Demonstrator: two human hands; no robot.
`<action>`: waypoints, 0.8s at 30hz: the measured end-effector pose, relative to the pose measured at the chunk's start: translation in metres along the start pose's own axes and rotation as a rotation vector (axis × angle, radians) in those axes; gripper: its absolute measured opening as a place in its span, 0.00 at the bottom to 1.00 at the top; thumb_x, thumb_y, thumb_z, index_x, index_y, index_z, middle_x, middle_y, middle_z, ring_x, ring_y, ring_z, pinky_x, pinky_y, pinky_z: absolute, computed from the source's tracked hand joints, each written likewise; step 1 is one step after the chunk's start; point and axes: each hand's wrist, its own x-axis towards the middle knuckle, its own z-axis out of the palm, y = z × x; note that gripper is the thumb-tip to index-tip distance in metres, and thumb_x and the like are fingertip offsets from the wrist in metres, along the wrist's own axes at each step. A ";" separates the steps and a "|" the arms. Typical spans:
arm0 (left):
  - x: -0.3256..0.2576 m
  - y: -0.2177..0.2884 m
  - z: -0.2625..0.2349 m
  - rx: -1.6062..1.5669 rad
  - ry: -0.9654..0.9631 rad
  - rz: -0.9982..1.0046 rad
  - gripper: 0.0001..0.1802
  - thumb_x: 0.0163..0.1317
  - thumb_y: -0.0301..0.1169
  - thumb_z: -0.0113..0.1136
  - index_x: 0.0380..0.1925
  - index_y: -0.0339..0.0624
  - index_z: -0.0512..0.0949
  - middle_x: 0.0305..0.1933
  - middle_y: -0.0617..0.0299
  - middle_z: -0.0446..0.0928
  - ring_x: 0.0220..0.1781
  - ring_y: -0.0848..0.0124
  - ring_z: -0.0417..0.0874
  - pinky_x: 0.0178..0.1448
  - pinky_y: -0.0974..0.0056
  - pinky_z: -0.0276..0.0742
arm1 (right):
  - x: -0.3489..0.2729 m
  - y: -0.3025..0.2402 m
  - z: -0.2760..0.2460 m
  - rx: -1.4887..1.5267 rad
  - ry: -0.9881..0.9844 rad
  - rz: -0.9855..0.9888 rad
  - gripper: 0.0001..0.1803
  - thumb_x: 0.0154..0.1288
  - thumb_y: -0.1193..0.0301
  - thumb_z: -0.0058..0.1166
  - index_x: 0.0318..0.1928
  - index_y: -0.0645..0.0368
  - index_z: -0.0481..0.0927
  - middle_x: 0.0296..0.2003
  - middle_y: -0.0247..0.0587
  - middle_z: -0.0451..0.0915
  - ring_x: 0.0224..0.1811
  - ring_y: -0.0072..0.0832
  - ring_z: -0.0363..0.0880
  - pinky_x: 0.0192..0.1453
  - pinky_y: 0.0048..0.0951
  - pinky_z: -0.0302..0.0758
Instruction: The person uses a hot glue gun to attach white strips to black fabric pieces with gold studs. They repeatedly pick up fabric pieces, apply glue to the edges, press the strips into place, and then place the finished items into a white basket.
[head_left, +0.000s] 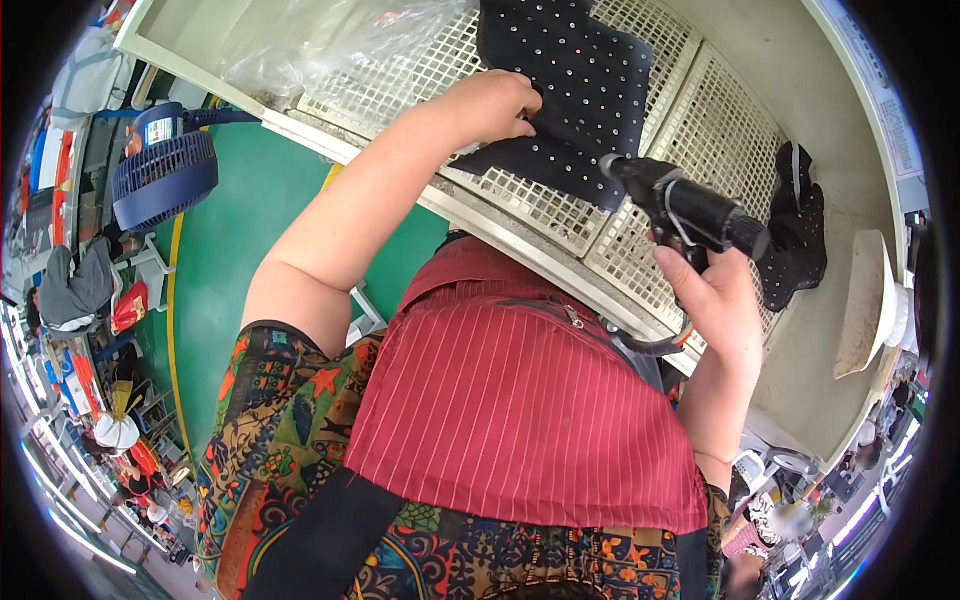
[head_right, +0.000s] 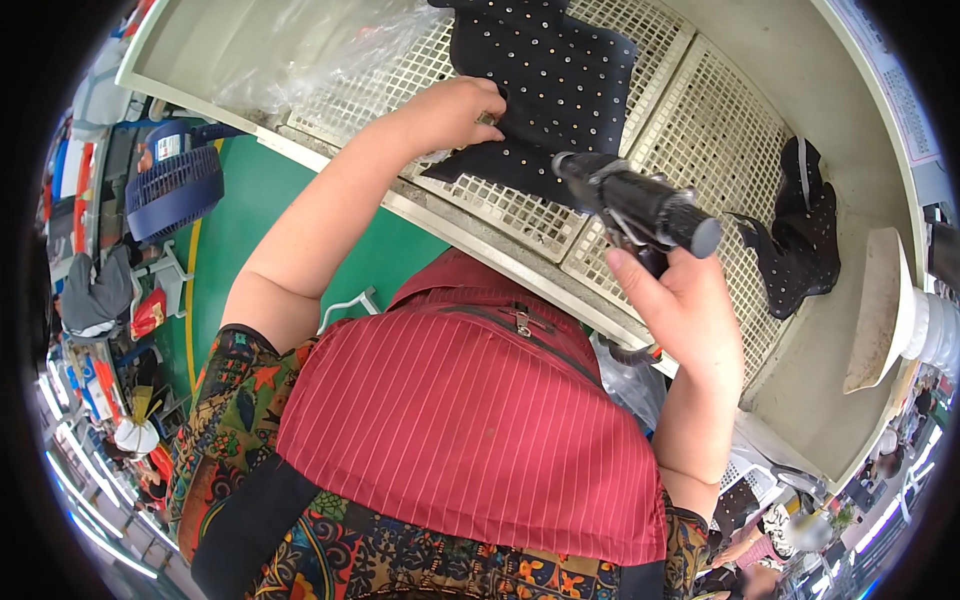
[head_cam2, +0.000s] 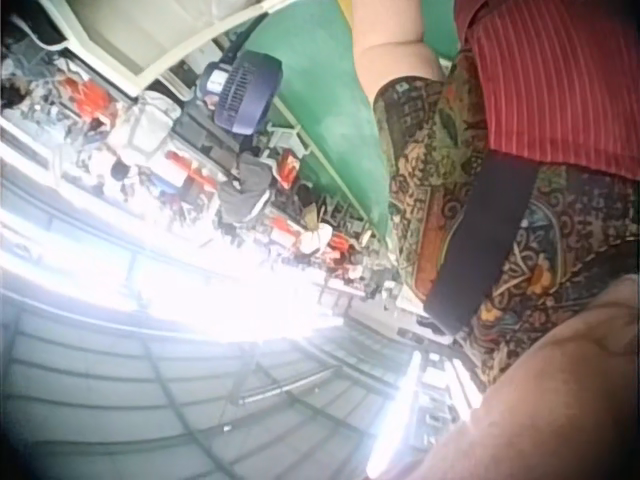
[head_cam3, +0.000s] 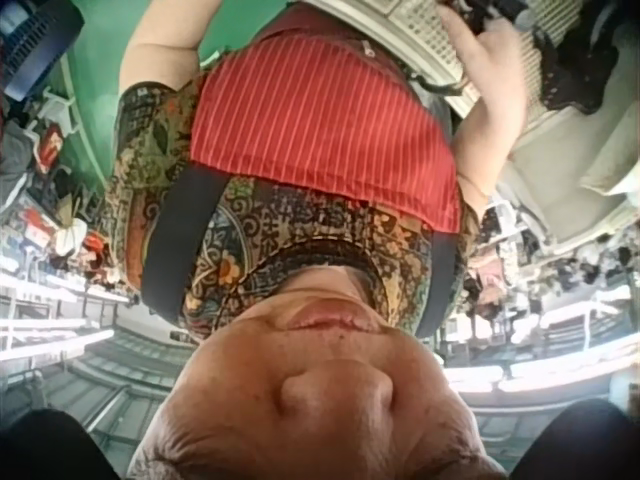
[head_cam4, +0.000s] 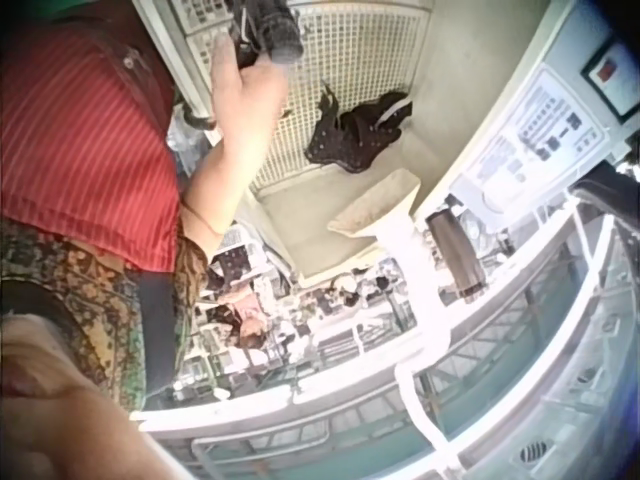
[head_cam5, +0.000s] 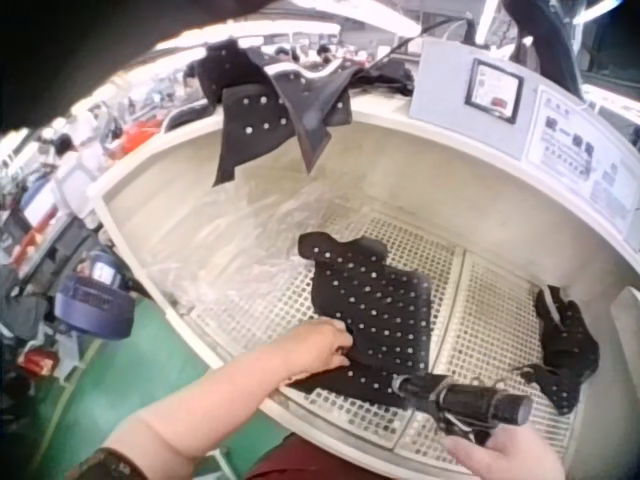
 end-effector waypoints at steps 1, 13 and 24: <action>0.001 0.000 -0.002 -0.015 -0.036 -0.026 0.11 0.52 0.35 0.66 0.31 0.42 0.79 0.37 0.61 0.76 0.44 0.59 0.78 0.46 0.58 0.74 | 0.002 -0.002 0.003 -0.072 -0.038 0.005 0.19 0.60 0.73 0.58 0.51 0.67 0.74 0.37 0.39 0.79 0.39 0.25 0.75 0.47 0.28 0.72; 0.005 0.003 -0.007 -0.054 -0.109 -0.076 0.10 0.52 0.34 0.66 0.27 0.41 0.78 0.34 0.59 0.76 0.39 0.58 0.78 0.43 0.58 0.73 | 0.023 -0.008 0.016 -0.297 -0.191 0.022 0.19 0.58 0.69 0.59 0.48 0.65 0.75 0.32 0.54 0.79 0.34 0.45 0.78 0.40 0.37 0.74; -0.004 0.036 -0.021 0.199 0.055 -0.141 0.19 0.46 0.40 0.70 0.36 0.45 0.77 0.40 0.60 0.75 0.48 0.59 0.75 0.55 0.54 0.68 | -0.032 0.011 -0.046 -0.342 -0.034 0.306 0.14 0.59 0.70 0.59 0.43 0.66 0.79 0.23 0.43 0.76 0.26 0.25 0.71 0.36 0.30 0.72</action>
